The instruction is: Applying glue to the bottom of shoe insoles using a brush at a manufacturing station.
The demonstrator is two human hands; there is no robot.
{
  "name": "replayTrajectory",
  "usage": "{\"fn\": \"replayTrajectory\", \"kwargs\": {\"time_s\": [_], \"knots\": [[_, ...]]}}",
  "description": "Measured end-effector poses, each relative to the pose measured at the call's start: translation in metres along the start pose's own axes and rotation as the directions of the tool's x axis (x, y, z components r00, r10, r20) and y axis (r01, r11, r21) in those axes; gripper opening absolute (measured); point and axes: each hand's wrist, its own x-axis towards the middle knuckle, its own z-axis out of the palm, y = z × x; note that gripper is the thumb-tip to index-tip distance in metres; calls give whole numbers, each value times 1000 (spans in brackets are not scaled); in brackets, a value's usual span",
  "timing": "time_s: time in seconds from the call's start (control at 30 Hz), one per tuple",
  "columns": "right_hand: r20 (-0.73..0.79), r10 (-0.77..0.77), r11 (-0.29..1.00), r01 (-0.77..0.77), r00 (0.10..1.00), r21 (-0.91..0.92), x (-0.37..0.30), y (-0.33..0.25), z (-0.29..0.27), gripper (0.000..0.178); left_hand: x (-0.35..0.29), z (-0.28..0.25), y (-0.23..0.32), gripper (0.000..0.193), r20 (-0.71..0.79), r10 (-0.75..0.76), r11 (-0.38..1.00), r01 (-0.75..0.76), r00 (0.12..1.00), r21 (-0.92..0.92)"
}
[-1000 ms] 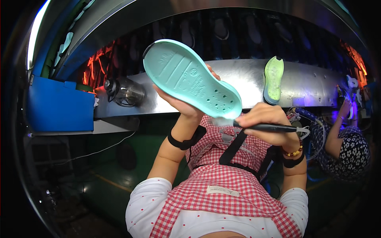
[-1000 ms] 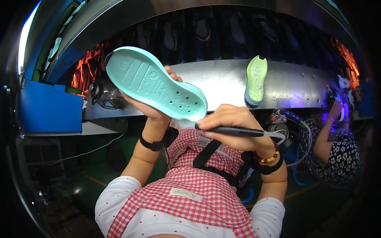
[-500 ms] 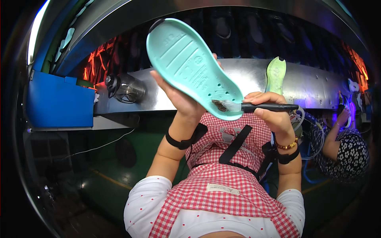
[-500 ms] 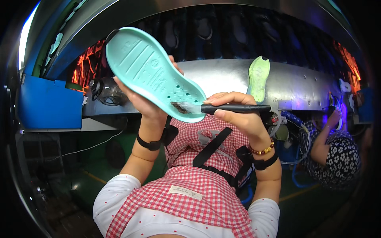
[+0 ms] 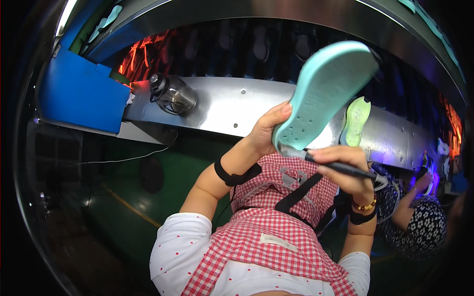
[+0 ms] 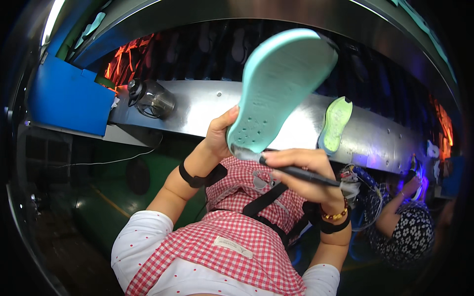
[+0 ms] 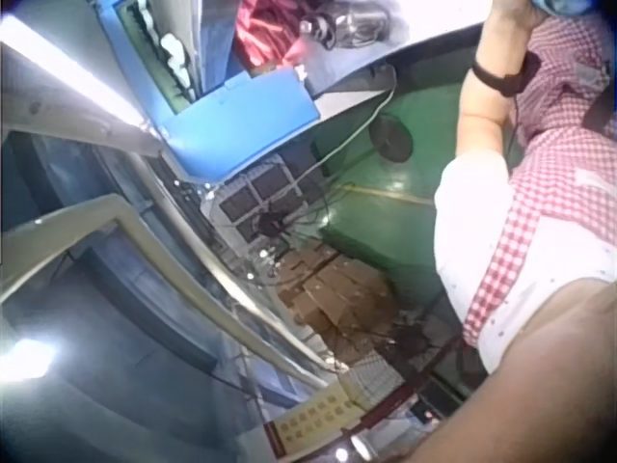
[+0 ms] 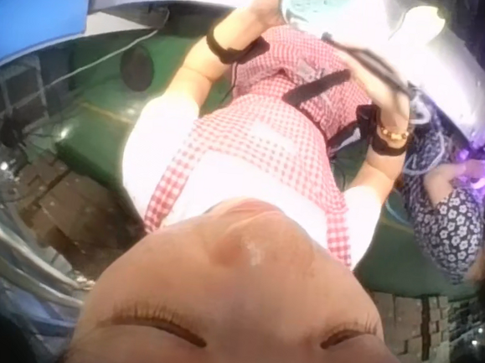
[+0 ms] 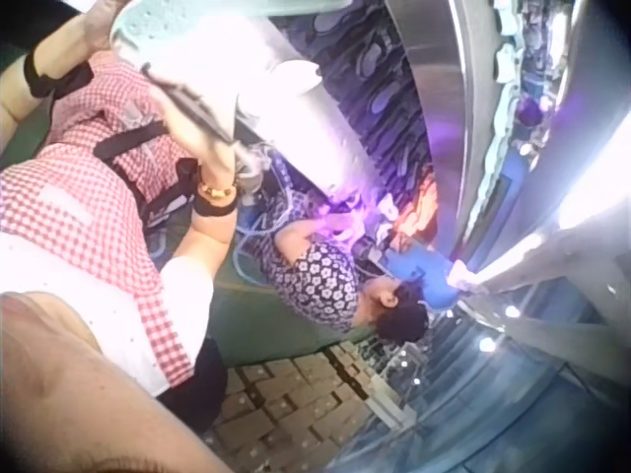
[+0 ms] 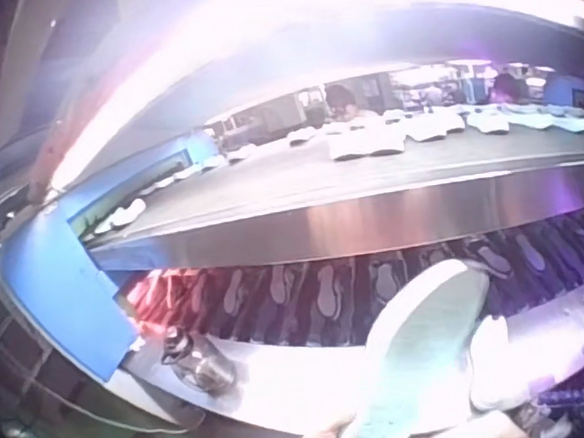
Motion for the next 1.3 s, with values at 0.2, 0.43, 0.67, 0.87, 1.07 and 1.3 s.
{"fn": "replayTrajectory", "kwargs": {"time_s": [0.2, 0.43, 0.67, 0.87, 1.07, 1.3], "knots": [[17, 57, 998, -56, 998, -18, 14, -15, -7, 21, -1, 3, 24, 48, 78, -220, 970, 210, 972, 121], [258, -4, 984, 50, 966, -172, 19, -24, -4, 19, -10, 2, 37, 45, -13, -553, 832, 553, 833, 38], [232, 83, 960, -15, 969, -281, 19, -5, 7, 18, -17, 11, 37, 43, -164, -471, 784, 496, 867, 374], [286, 102, 942, 0, 953, -335, 26, -6, 10, 18, -17, 11, 46, 49, -162, -493, 751, 512, 855, 417], [266, 102, 933, 1, 959, -360, 25, -4, 8, 18, -18, 15, 54, 50, -233, -547, 753, 594, 804, 283], [270, 47, 944, 46, 962, -328, 43, 3, 20, 17, -23, 4, 56, 45, -194, -526, 785, 561, 828, 264]]}}
